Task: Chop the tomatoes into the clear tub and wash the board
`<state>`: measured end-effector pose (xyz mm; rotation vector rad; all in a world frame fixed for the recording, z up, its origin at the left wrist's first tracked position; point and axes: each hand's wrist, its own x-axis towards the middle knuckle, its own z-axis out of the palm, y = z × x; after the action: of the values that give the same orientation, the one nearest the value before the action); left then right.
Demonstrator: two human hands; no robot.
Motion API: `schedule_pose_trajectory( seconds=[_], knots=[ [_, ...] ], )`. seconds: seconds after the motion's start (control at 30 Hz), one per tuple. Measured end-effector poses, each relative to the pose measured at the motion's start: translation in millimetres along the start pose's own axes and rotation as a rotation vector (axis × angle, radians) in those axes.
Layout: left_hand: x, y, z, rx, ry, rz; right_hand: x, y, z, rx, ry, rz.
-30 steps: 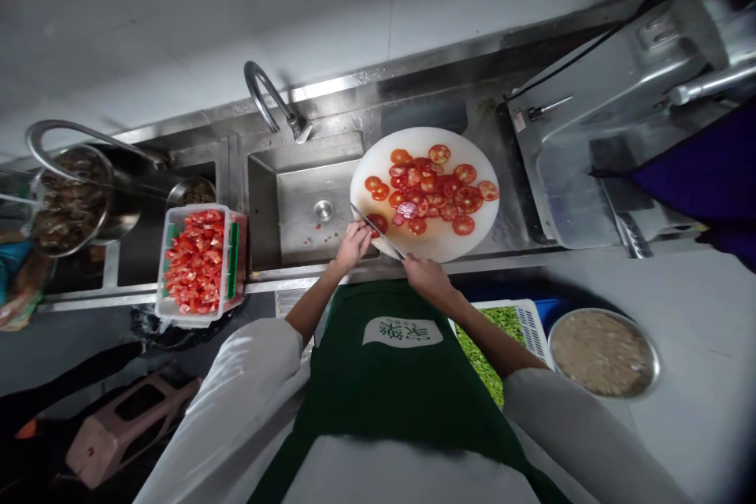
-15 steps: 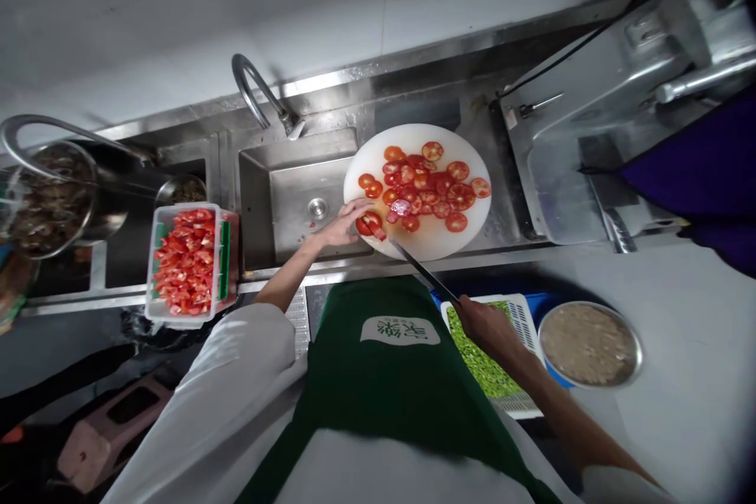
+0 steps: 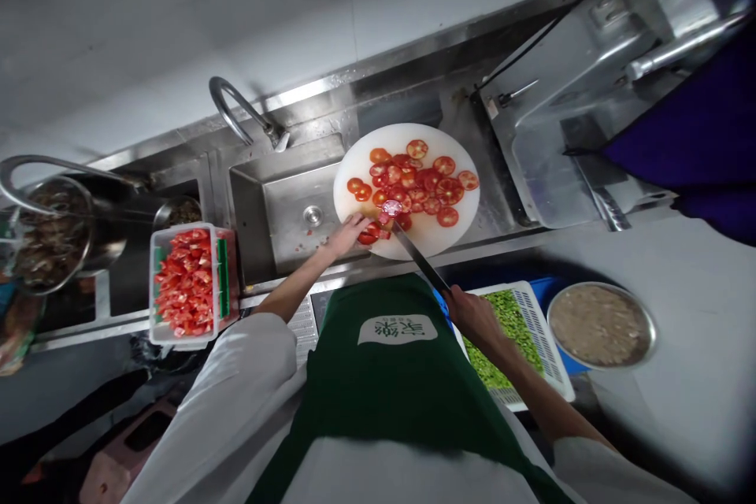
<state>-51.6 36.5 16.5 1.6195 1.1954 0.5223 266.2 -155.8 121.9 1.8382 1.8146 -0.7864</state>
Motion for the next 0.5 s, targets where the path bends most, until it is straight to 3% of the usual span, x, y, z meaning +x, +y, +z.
schedule_pose_trajectory(
  seconds=[0.17,0.23,0.3,0.5],
  knots=[
    [4.4,-11.3,3.3,0.456,-0.122,0.441,9.4,-16.2,2.1,0.029,-0.012,0.019],
    [5.9,-17.4,14.7,0.498,-0.099,0.503,12.1,-21.1,2.0,0.041,-0.013,0.027],
    [6.0,-22.8,30.7,0.479,0.009,0.498,13.6,-23.9,0.6,0.050,-0.019,0.027],
    [-1.5,-25.5,76.7,0.375,0.525,0.368,17.6,-31.2,-6.3,0.043,-0.033,0.010]
  ],
)
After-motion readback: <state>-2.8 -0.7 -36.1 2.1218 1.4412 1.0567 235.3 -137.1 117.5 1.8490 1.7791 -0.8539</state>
